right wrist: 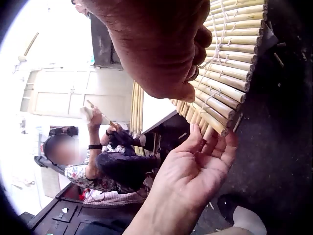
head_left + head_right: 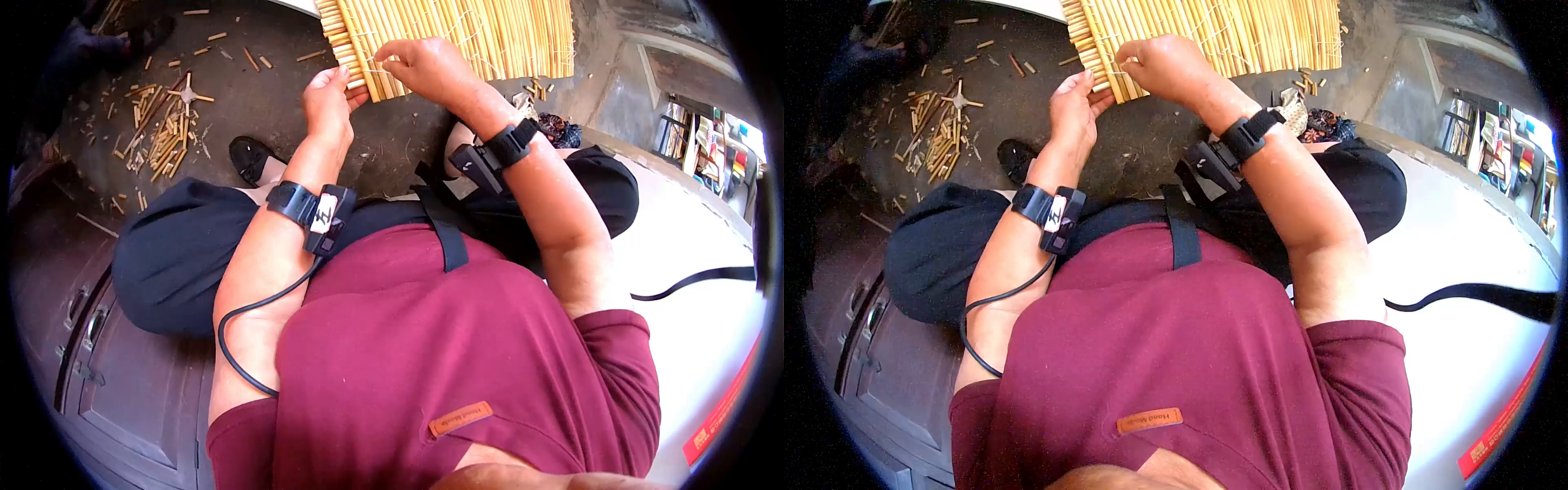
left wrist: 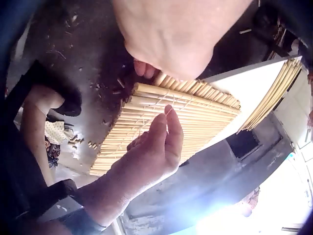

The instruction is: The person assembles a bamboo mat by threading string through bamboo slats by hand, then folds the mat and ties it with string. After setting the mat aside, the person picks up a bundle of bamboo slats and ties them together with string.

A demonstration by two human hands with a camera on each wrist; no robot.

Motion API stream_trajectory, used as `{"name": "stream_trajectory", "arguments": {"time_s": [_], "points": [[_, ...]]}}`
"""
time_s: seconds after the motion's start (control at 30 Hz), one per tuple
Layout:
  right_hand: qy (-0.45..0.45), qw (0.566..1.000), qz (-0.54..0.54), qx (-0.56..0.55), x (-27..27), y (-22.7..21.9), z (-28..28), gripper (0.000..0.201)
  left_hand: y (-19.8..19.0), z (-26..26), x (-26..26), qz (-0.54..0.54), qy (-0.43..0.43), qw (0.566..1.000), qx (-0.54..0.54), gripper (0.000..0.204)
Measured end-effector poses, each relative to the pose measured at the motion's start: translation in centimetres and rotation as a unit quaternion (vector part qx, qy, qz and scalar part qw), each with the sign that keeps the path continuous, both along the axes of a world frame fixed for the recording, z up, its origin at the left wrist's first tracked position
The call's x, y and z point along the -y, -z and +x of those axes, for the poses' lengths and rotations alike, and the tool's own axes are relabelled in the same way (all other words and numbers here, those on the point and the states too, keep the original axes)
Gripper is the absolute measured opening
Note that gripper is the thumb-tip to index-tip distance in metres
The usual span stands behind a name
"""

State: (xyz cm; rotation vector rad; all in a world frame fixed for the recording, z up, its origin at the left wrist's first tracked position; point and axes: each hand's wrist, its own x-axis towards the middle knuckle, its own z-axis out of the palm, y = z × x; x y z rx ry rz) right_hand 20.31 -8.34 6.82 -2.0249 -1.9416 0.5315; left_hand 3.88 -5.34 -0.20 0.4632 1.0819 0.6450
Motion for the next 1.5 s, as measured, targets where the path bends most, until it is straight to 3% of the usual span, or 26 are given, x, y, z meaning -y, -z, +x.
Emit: {"name": "stream_trajectory", "arguments": {"time_s": [0.17,0.27,0.9,1.2,1.5], "points": [[-0.010,0.997,-0.063,0.034,1.1,-0.7,0.0,0.023,-0.1,0.1,0.2,0.004,-0.012,1.000,-0.005,0.019],[-0.021,0.999,-0.017,0.026,1.3,-0.4,0.0,0.023,0.0,0.1,0.2,0.001,-0.020,1.000,0.004,0.018],[-0.018,0.998,-0.062,0.019,1.3,-0.9,1.2,0.021,0.0,0.1,0.1,-0.003,-0.021,1.000,-0.002,0.019],[-0.063,0.996,-0.049,0.041,0.0,-1.0,1.4,0.020,0.3,0.3,0.1,0.001,-0.023,1.000,-0.005,0.018],[-0.095,0.968,-0.145,0.182,-3.1,-3.3,-1.4,0.031,0.5,0.4,0.2,0.006,-0.027,1.000,-0.014,0.018]]}}
